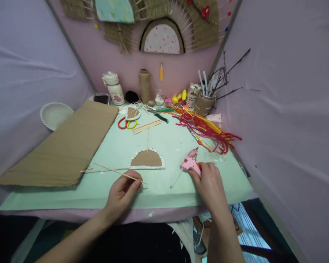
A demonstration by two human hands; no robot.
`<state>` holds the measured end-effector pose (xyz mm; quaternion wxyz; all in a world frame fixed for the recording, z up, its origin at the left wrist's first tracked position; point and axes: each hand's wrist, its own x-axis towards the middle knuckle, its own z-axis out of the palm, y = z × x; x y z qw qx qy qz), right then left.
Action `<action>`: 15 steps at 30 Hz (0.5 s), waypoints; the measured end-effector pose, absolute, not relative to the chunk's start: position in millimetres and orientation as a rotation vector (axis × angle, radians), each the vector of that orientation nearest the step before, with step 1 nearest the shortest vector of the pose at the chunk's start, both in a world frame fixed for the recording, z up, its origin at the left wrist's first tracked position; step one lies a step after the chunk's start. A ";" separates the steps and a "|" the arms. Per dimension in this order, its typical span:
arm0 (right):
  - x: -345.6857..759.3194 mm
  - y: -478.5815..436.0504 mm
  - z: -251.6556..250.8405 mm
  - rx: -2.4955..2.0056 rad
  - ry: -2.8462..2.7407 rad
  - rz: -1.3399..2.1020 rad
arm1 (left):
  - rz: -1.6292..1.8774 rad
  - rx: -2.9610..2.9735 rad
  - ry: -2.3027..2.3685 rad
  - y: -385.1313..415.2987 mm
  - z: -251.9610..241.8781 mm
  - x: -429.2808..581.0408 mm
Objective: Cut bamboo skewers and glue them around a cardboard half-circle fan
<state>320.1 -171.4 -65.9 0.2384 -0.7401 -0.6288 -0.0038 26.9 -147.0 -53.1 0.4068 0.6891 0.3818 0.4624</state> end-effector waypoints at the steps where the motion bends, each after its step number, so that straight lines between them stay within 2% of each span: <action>1: 319.4 -171.5 -63.3 -2.013 -1.708 0.021 | 1.178 1.782 0.946 -147.3 -54.0 26.5; 6: 318.2 -184.5 -46.9 -1.917 -1.477 0.197 | 1.234 1.960 0.863 -147.5 -52.7 26.8; 11: 307.3 -198.8 -29.2 -1.687 -1.120 0.664 | 1.186 2.120 0.798 -147.9 -46.6 28.1; 15: 293.0 -202.3 -24.6 -1.564 -1.110 0.874 | 1.097 2.305 0.711 -148.5 -44.0 30.6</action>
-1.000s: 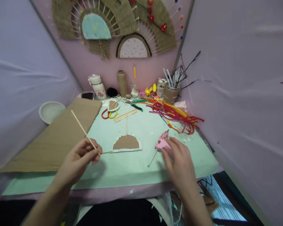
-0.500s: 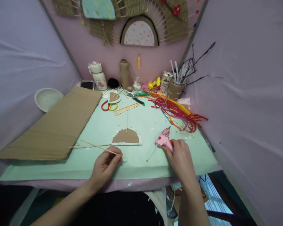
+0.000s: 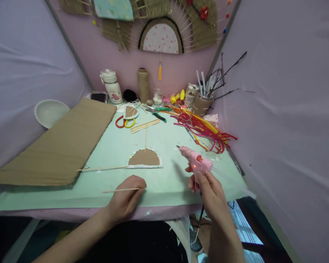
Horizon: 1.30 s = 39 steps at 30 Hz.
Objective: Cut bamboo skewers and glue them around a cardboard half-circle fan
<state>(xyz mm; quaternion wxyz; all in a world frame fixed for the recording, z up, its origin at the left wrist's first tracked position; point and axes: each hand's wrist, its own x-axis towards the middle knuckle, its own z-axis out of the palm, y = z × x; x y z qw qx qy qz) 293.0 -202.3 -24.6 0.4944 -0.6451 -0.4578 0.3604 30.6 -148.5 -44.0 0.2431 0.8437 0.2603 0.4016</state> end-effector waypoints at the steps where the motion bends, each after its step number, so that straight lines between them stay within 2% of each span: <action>1: 290.3 -202.9 -24.8 -1.560 -1.129 0.917 | 1.105 2.362 0.687 -148.7 -44.2 31.5; 13: 275.9 -213.1 -20.6 -1.685 -1.458 1.089 | 1.003 2.670 0.892 -149.9 -51.3 43.8; 20: 268.1 -209.6 -21.3 -1.733 -1.473 1.052 | 0.884 2.729 0.938 -149.0 -58.7 46.0; 39: 265.1 -209.4 -21.2 -1.745 -1.513 1.004 | 0.874 2.699 0.930 -148.1 -61.0 45.8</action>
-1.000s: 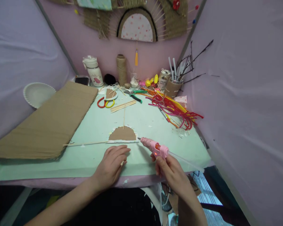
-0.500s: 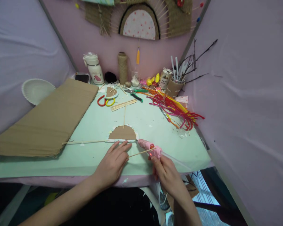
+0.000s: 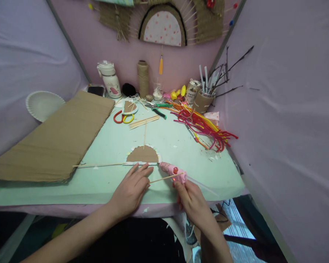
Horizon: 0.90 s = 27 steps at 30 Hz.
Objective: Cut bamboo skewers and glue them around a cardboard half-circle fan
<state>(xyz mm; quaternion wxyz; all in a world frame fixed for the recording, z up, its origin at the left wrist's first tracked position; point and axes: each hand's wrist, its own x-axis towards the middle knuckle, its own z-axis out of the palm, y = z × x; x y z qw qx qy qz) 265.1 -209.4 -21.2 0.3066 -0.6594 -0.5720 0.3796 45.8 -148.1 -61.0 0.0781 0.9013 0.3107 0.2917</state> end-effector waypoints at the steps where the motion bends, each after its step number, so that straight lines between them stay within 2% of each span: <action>1: 265.0 -209.5 -21.8 -1.742 -1.509 1.008 | 0.876 2.700 0.932 -148.1 -61.2 45.9; 27: 269.2 -213.0 -22.1 -1.796 -1.482 1.002 | 0.878 2.757 0.937 -147.8 -59.7 45.6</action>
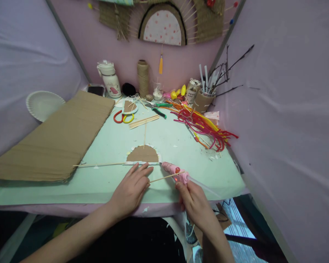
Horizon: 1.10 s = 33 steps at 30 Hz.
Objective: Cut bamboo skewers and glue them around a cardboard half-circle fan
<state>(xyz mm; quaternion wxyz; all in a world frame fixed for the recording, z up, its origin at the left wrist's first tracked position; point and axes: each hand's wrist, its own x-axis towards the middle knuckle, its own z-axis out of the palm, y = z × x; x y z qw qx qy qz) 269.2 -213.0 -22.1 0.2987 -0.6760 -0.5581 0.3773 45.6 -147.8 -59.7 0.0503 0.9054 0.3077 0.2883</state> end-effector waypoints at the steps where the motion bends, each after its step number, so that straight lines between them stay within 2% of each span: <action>1: 269.3 -213.0 -21.4 -1.803 -1.483 0.994 | 0.881 2.761 0.939 -147.8 -59.7 45.6; 14: 277.6 -216.1 -24.2 -1.929 -1.433 0.897 | 0.872 2.761 0.948 -148.0 -59.4 45.3; 23: 322.7 -200.0 -41.0 -2.140 -1.488 -0.004 | 1.042 2.489 0.940 -148.1 -47.7 42.0; 29: 345.1 -196.2 -64.3 -2.278 -1.606 -0.354 | 1.097 2.336 1.078 -135.5 -39.4 33.8; 33: 333.7 -203.3 -42.8 -2.166 -1.563 -0.537 | 1.089 2.482 1.122 -120.2 -33.6 36.5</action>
